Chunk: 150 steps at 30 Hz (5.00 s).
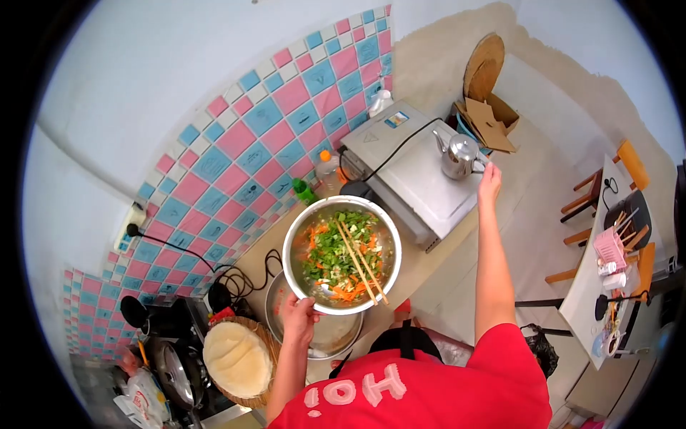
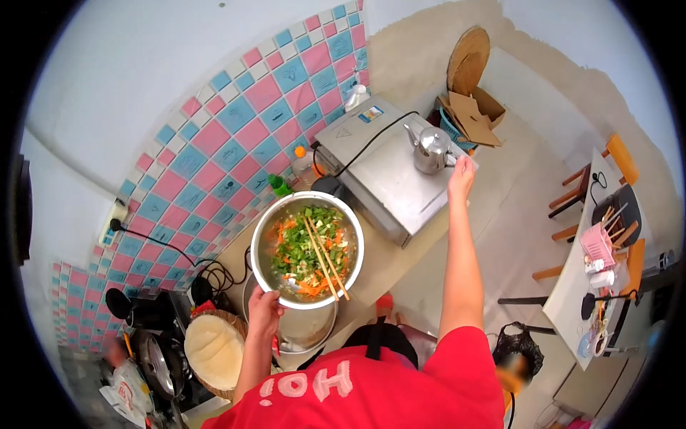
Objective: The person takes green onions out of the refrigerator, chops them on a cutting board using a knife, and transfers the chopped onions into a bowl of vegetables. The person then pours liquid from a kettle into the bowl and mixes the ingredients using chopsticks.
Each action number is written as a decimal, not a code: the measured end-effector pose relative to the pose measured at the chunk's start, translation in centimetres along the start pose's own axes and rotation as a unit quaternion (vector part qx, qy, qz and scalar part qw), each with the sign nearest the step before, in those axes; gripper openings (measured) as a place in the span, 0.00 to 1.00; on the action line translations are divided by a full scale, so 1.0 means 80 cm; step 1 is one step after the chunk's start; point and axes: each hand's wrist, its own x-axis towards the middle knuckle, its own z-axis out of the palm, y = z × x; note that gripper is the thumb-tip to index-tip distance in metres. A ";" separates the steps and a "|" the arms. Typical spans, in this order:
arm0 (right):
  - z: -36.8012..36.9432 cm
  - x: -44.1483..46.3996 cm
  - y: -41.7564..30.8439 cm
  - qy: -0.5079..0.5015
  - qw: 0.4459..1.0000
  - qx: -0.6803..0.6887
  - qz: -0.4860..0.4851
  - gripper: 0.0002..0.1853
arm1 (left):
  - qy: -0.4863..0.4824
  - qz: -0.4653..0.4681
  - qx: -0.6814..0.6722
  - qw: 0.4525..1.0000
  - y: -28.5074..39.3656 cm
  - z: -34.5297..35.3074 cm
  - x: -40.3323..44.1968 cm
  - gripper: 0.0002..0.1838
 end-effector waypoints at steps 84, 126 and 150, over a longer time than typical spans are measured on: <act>0.041 0.081 -0.011 -0.180 0.876 0.359 0.265 0.09 | 0.132 0.095 -0.005 0.987 -0.025 0.260 0.053 0.12; -0.135 -0.209 -0.343 0.671 0.710 -0.205 0.062 0.09 | -0.767 -0.174 0.296 0.543 0.229 0.566 0.313 0.12; -0.457 0.017 -0.391 0.463 0.660 -0.517 0.287 0.15 | -0.848 -0.103 0.375 0.361 0.145 0.653 0.175 0.15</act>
